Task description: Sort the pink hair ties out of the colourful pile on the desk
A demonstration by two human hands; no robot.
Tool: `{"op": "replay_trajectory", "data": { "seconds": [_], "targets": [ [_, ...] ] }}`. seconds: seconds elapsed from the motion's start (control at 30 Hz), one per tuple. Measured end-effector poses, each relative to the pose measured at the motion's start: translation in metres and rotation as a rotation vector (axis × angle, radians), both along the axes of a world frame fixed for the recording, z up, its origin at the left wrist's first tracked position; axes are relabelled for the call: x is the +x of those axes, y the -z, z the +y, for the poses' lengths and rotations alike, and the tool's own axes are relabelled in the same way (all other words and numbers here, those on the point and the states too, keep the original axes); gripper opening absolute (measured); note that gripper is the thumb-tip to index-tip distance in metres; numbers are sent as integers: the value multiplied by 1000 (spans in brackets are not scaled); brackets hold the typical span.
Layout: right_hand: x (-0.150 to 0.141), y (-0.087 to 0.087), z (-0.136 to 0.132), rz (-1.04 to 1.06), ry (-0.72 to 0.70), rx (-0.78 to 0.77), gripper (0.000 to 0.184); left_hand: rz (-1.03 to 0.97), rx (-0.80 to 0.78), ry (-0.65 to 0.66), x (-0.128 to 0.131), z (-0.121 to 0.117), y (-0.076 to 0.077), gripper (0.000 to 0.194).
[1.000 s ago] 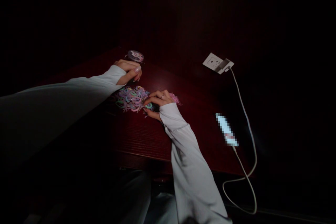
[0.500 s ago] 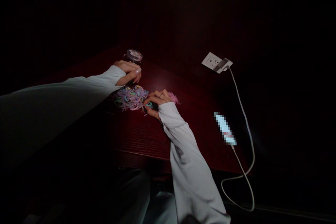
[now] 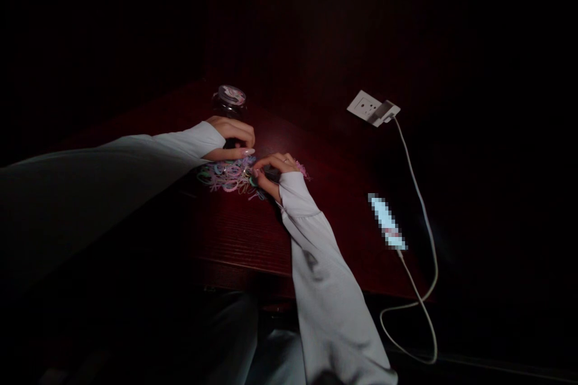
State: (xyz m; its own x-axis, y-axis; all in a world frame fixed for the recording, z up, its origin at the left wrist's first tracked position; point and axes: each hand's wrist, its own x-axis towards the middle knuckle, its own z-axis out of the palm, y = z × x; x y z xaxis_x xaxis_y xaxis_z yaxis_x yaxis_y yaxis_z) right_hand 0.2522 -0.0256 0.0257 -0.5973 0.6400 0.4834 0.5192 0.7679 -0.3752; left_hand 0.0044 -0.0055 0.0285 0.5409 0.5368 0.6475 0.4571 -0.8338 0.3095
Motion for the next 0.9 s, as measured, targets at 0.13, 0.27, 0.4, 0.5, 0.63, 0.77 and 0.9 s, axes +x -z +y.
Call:
{"op": "replay_trajectory", "data": {
  "seconds": [0.13,0.27,0.4,0.5,0.63,0.77,0.9],
  "targets": [
    [-1,-1,-5,101,30,-163,18,3,-7,41,1,-2,2,40],
    [-4,-1,-8,189,54,-285,28,14,51,92,4,3,5,43],
    [-6,0,-7,231,50,-314,25,11,89,101,5,8,7,41],
    [-5,1,-6,250,62,-318,22,-7,69,74,4,10,9,39],
    [-3,2,-4,296,116,-296,21,13,44,66,2,12,11,41],
    [-1,6,3,356,117,-297,23,30,27,68,1,12,11,31],
    [-1,10,8,357,95,-332,30,36,-8,96,1,12,10,28]
  ]
}}
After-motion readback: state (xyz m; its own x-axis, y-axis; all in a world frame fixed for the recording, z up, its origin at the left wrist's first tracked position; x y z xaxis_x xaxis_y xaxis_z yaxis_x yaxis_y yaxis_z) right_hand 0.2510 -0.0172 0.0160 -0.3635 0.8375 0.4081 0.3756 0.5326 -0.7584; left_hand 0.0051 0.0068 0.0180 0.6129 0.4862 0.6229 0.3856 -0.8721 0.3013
